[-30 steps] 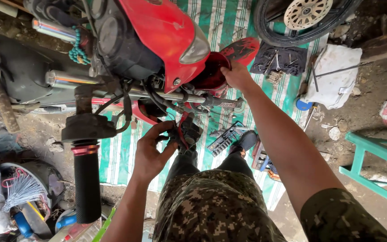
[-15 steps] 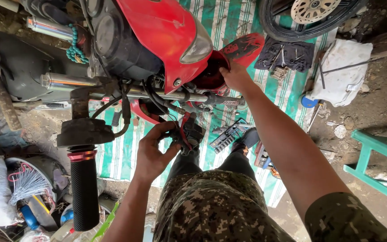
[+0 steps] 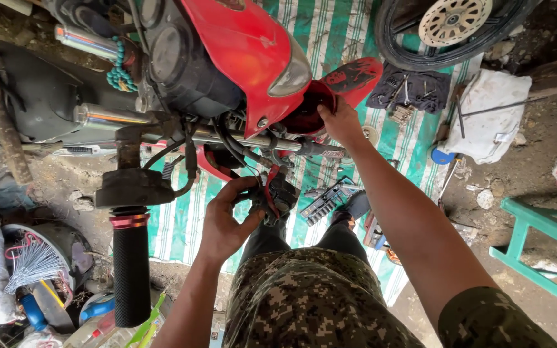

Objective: Repairing motorcycle components near the handlebars using pliers and handling the brake reservoir.

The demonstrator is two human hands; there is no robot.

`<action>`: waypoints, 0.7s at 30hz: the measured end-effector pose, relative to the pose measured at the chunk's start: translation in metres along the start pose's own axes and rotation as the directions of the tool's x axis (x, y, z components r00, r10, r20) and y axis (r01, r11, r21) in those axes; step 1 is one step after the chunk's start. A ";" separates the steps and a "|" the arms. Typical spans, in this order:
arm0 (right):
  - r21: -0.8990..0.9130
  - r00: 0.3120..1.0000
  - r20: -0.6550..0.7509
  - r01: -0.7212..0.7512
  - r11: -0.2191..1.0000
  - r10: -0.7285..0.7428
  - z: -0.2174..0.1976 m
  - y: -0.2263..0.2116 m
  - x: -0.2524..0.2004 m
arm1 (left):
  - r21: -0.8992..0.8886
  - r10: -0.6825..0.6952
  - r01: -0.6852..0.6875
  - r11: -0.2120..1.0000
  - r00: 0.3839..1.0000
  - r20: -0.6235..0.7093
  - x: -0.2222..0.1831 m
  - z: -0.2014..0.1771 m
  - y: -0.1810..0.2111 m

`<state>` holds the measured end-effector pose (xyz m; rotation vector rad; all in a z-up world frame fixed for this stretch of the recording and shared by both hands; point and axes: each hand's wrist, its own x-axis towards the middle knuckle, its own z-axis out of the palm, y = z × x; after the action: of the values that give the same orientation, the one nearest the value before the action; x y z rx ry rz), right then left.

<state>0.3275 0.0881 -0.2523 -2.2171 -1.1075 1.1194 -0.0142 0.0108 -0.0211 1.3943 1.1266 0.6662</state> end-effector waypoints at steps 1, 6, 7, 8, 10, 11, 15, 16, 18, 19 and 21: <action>0.032 0.999 -0.029 -0.015 0.999 0.016 0.001 0.003 0.002 | -0.004 -0.003 0.003 1.000 1.000 -0.001 -0.001 0.000 0.001; 0.085 0.997 -0.054 -0.047 0.995 0.052 0.007 0.013 0.013 | 0.025 0.025 -0.025 0.999 1.000 0.010 0.000 0.001 0.002; 0.107 0.994 -0.083 -0.063 0.992 0.072 0.011 0.019 0.016 | 0.028 0.031 -0.032 0.999 0.999 0.017 0.000 0.001 0.001; 0.130 0.989 -0.114 -0.082 0.988 0.097 0.014 0.026 0.019 | 0.029 0.037 -0.038 0.999 0.999 0.030 0.000 0.001 0.001; 0.181 0.985 -0.136 -0.083 0.980 0.109 0.013 0.040 0.019 | 0.030 0.036 -0.037 0.999 0.999 0.034 0.001 0.001 0.002; 0.232 0.980 -0.157 -0.082 0.969 0.121 0.012 0.046 0.019 | 0.030 0.036 -0.038 0.999 0.999 0.037 0.001 0.001 0.003; 0.465 0.969 -0.179 -0.068 0.883 0.169 -0.034 -0.013 -0.069 | 0.022 0.034 -0.035 0.999 0.998 0.044 0.001 -0.001 -0.003; 0.437 0.973 -0.188 -0.042 0.899 0.137 -0.046 -0.026 -0.090 | 0.034 0.028 -0.029 0.999 0.999 0.039 0.001 -0.001 -0.003; 0.413 0.972 -0.203 -0.023 0.910 0.117 -0.056 -0.012 -0.104 | 0.049 0.020 -0.023 0.999 0.999 0.049 0.001 -0.001 -0.006; 0.550 0.974 -0.150 -0.058 0.833 0.167 -0.053 0.014 -0.098 | 0.005 0.029 -0.029 1.000 0.999 0.027 0.000 -0.001 -0.008; 0.677 0.968 -0.102 -0.102 0.729 0.231 -0.054 0.065 -0.098 | -0.041 0.030 -0.029 0.999 0.999 0.032 -0.004 0.003 -0.013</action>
<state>0.3660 -0.0301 -0.2164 -1.7943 -0.3279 1.1273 -0.0164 0.0041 -0.0334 1.3851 1.0632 0.6818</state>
